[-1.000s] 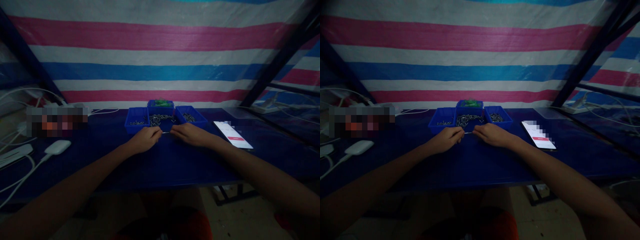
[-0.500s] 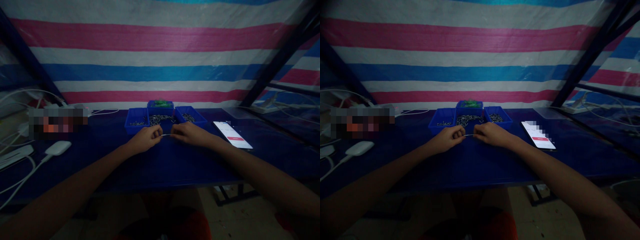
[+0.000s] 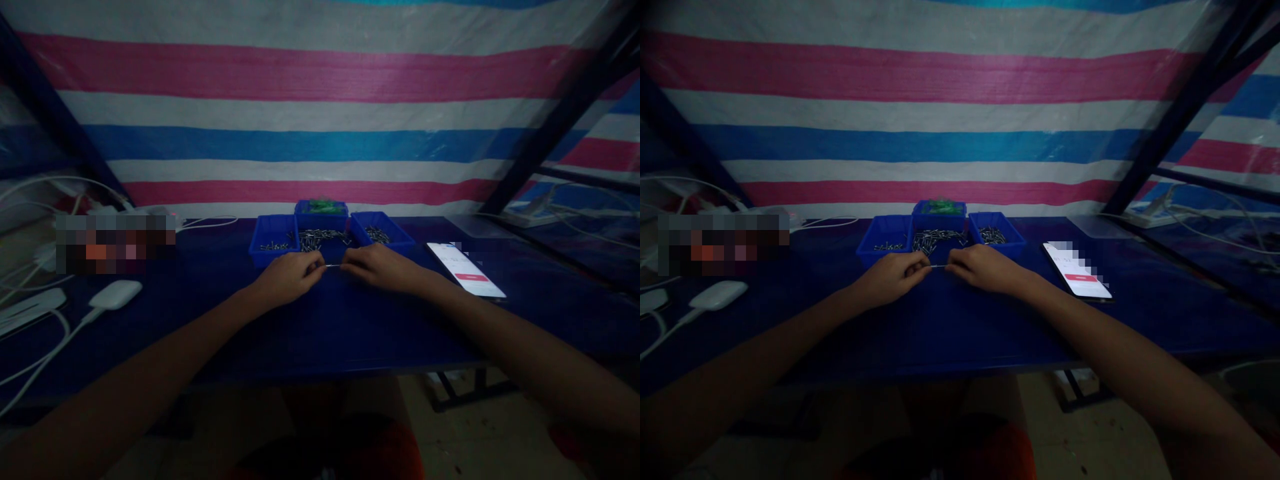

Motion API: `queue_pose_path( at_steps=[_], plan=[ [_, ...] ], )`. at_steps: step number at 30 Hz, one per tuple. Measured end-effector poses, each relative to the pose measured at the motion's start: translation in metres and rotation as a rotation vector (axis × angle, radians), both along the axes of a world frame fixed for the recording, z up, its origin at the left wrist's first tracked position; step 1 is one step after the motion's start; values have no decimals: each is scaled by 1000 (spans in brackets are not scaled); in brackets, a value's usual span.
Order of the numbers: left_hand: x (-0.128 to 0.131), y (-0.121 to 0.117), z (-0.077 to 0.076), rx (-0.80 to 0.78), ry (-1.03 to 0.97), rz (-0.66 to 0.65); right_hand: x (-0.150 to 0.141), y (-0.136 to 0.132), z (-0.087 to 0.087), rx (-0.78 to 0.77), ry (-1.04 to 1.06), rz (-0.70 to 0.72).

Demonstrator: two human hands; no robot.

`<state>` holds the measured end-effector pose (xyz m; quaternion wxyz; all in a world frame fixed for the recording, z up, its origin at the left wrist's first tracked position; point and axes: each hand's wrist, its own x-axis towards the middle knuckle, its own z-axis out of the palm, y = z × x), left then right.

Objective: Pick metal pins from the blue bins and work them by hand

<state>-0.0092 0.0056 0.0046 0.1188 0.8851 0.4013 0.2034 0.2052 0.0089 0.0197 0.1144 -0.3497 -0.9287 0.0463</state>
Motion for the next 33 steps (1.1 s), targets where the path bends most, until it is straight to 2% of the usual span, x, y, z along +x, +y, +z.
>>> queue_pose_path(
  at_steps=[5,10,14,28,30,33],
  plan=[
    [2,-2,3,-50,-13,4,-1,-1,0,0,-10,-10],
    [3,1,1,-323,-201,-25,-2,-2,1,-22,31,-2],
    [3,5,-1,-451,-268,9,-2,-5,2,-7,128,-11],
    [4,7,-5,-460,-300,36,-2,-10,6,-14,84,201],
    [3,8,-5,-479,-312,43,-1,-8,8,23,83,184],
    [2,8,-5,-508,-311,43,9,2,14,187,76,8]
  ],
)
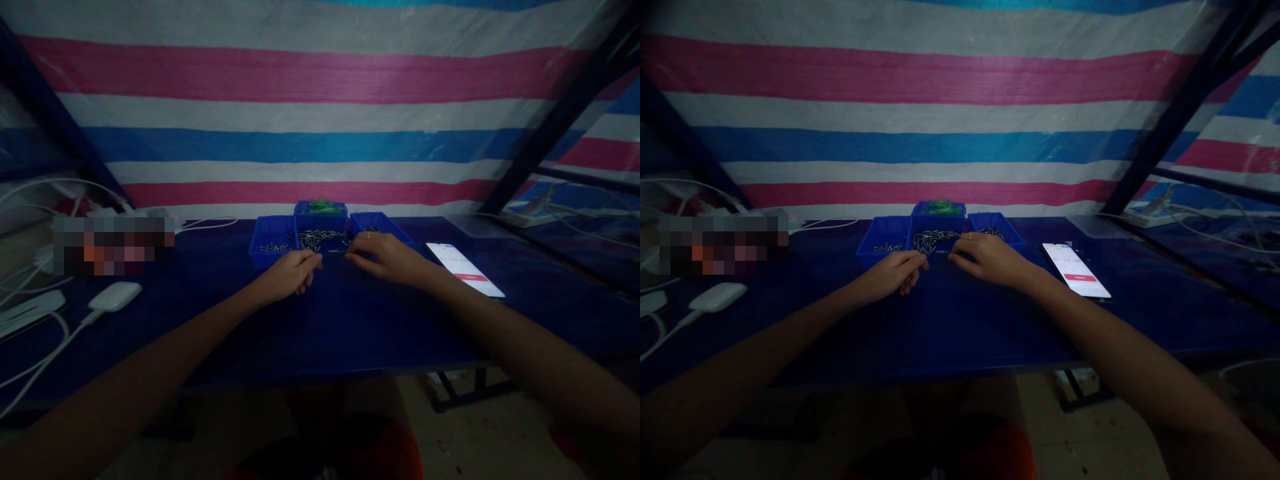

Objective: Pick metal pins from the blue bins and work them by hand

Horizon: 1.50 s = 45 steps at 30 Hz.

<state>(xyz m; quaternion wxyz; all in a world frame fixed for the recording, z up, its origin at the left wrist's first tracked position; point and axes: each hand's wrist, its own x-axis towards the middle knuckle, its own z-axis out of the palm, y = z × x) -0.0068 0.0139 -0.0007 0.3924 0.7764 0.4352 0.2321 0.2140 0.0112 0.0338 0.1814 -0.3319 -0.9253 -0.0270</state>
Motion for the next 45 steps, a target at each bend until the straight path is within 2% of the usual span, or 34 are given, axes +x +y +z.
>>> queue_pose_path(
  at_steps=[2,4,8,10,14,17,20,24,29,33,40,45],
  plan=[
    [-1,0,0,26,28,-23,13,12,3,85,15,-170],
    [-3,-2,1,131,112,-47,27,25,5,107,11,-298],
    [-5,-8,5,475,432,-55,45,41,3,212,68,-465],
    [-5,-11,7,562,544,-65,44,41,2,260,128,-484],
    [-6,-14,6,599,672,-83,24,26,-3,223,140,-324],
    [-8,-16,5,644,722,-89,-1,14,-15,188,-33,-147],
    [-10,-17,4,668,725,-107,-25,13,-31,200,-222,-33],
    [-11,-17,5,669,727,-115,-46,29,-43,183,-267,-6],
    [-11,-17,7,639,748,-113,-55,40,-42,66,-265,-16],
    [-11,-18,8,647,760,-115,-52,34,-42,59,-241,-42],
    [-10,-17,8,601,793,-120,-35,31,-44,28,-162,-1],
    [-5,-16,3,618,783,-130,-29,21,-39,21,-240,-1]
  ],
)
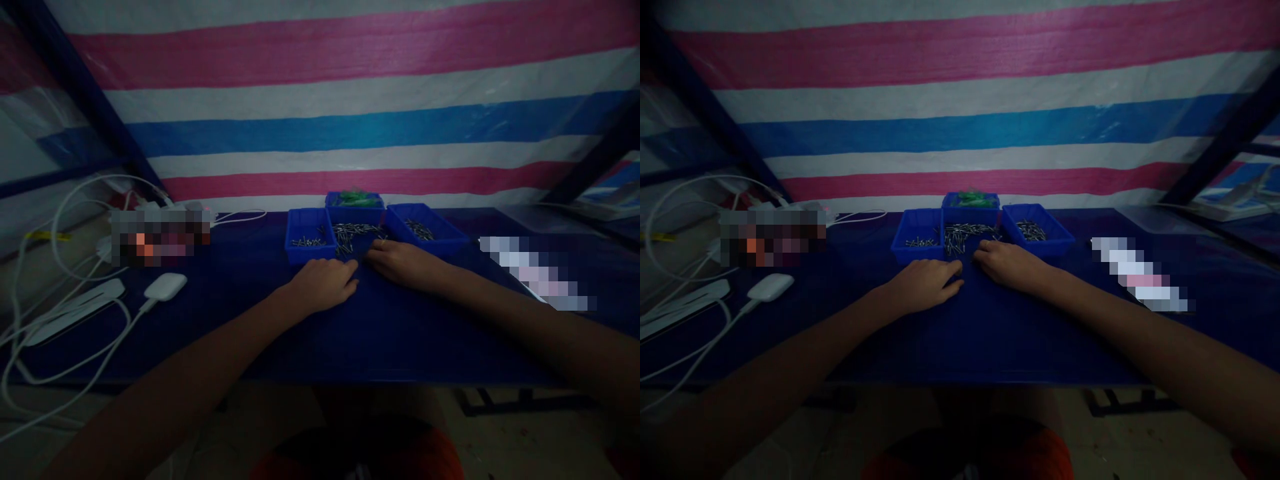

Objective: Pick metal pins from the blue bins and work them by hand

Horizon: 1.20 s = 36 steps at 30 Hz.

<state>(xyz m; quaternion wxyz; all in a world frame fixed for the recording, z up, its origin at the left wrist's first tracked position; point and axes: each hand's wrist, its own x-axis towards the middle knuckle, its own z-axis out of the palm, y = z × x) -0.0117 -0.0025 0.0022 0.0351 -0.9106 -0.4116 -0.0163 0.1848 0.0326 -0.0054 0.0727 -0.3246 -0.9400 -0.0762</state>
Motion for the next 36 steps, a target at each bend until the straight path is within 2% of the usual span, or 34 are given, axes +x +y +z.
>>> queue_pose_path(
  at_steps=[6,9,13,17,21,25,30,36],
  plan=[
    [7,4,-8,96,60,-49,1,-10,12,-9,11,-49],
    [7,7,-7,87,73,-67,2,-11,20,-113,112,-59],
    [5,7,-6,63,31,-16,2,-13,26,-300,250,-21],
    [1,4,-7,74,-24,-30,-2,-13,19,-504,342,33],
    [0,5,-7,61,-38,-70,-2,-12,6,-631,423,1],
    [1,7,-8,56,-89,-114,2,-15,1,-581,461,-19],
    [2,6,-9,63,-125,-138,9,-19,9,-408,266,91],
    [3,3,-7,114,-169,-154,17,-19,15,-333,137,100]
  ],
)
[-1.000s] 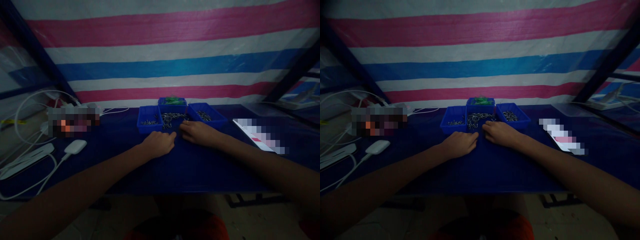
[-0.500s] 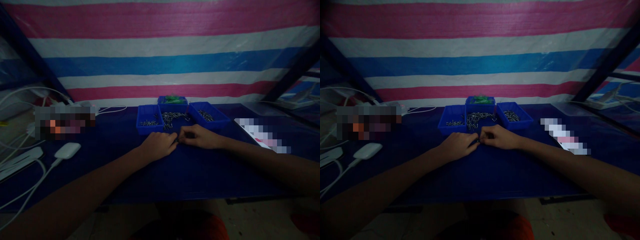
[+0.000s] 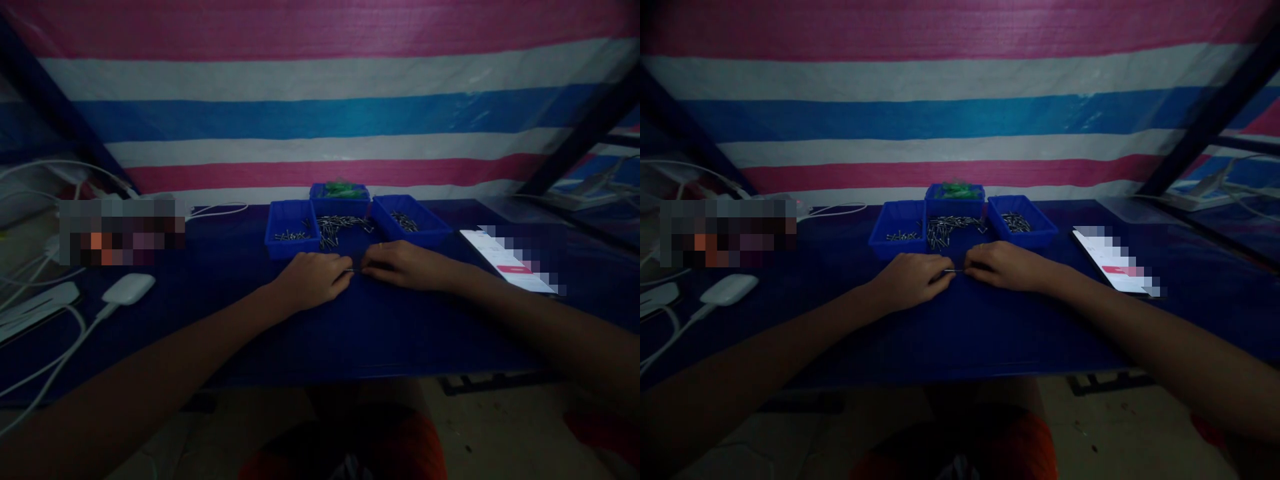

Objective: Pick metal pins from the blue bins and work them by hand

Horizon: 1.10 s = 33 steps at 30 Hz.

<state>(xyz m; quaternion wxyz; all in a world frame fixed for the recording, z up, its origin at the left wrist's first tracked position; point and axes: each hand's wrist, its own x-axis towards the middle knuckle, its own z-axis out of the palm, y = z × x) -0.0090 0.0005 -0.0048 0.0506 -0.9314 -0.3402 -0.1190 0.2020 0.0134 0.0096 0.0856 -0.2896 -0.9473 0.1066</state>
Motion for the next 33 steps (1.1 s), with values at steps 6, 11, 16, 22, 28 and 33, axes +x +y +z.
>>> queue_pose_path(
  at_steps=[6,11,16,22,28,33],
  plan=[
    [1,2,-2,-15,-112,-82,-1,-2,-1,39,-24,22],
    [4,-1,0,-101,-210,-219,-3,-6,-1,46,-13,39],
    [3,-2,2,-93,-219,-192,-3,-7,1,44,-22,53],
    [0,4,-2,-8,-64,-56,-3,-9,1,64,-48,14],
    [3,2,-4,76,16,-86,-4,-11,2,86,-43,0],
    [0,3,-2,89,41,-15,-2,-7,3,95,-50,-50]
  ],
)
